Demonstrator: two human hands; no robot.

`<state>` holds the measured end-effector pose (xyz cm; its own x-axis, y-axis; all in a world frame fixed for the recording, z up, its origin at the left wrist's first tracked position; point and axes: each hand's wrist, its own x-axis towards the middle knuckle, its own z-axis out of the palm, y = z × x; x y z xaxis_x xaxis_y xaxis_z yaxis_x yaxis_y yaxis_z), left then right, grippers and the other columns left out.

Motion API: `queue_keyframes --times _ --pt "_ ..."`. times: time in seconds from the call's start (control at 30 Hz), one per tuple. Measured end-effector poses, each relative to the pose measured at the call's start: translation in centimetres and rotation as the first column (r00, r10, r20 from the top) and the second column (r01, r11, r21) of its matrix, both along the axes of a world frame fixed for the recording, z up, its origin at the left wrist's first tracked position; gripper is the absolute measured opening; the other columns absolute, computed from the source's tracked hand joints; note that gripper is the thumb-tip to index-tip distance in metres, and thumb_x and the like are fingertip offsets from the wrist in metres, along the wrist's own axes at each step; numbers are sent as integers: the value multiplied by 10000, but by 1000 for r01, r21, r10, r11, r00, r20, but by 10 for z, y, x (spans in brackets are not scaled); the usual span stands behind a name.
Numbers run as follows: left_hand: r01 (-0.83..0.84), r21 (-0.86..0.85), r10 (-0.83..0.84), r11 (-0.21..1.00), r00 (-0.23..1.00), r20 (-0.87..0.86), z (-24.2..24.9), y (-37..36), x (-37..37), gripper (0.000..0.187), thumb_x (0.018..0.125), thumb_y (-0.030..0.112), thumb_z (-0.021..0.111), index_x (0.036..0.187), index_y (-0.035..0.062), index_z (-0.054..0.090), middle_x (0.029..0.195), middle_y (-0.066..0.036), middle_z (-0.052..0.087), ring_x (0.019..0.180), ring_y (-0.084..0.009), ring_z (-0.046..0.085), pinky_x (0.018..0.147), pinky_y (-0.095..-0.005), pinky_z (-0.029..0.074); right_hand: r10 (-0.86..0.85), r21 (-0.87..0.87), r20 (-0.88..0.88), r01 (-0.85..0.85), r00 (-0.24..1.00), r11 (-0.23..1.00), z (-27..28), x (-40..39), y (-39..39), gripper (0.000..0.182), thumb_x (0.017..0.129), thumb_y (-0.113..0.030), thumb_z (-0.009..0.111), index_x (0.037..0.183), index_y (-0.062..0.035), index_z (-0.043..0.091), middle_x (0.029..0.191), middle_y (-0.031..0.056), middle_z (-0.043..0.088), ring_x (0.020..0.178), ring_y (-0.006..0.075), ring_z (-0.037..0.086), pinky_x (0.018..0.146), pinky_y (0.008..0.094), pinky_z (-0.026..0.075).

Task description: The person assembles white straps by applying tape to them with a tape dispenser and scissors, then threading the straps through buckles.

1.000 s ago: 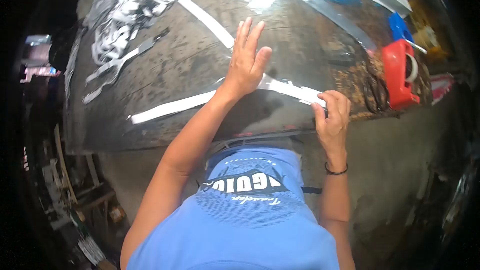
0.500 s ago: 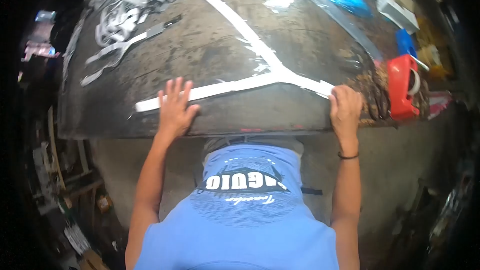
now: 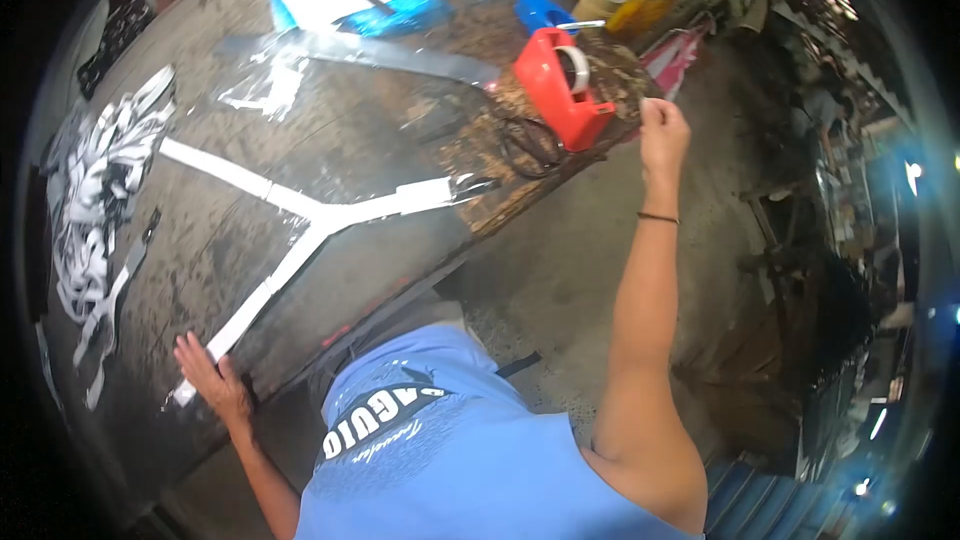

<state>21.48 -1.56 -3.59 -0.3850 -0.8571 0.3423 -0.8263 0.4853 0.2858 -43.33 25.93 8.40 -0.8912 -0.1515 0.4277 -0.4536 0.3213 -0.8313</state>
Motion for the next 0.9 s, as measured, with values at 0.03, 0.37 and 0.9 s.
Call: queue_keyframes --times 0.03,0.37,0.9 --pt "-12 12 12 1000 1000 -2 2 1 -1 773 964 630 315 1507 80 296 1576 -166 229 1466 -366 152 1163 -516 91 25 55 73 -29 997 998 2 -6 -2 199 882 -207 670 915 -11 680 723 -30 571 610 58 483 539 247 410" --pt "-48 -27 49 998 998 36 -7 -2 5 753 979 621 270 1506 84 294 1575 -152 229 1466 -351 153 1175 -507 90 244 328 430 -402 869 855 4 -32 -45 227 843 -209 697 854 16 671 796 21 665 710 121 558 640 274 433" --pt "-96 -76 101 992 993 61 -10 -3 6 739 982 615 258 1508 97 291 1566 -151 252 1462 -355 164 1175 -522 97 214 -71 527 -208 823 976 2 16 -16 450 842 -131 707 1223 -27 491 759 17 598 652 91 570 569 238 442"
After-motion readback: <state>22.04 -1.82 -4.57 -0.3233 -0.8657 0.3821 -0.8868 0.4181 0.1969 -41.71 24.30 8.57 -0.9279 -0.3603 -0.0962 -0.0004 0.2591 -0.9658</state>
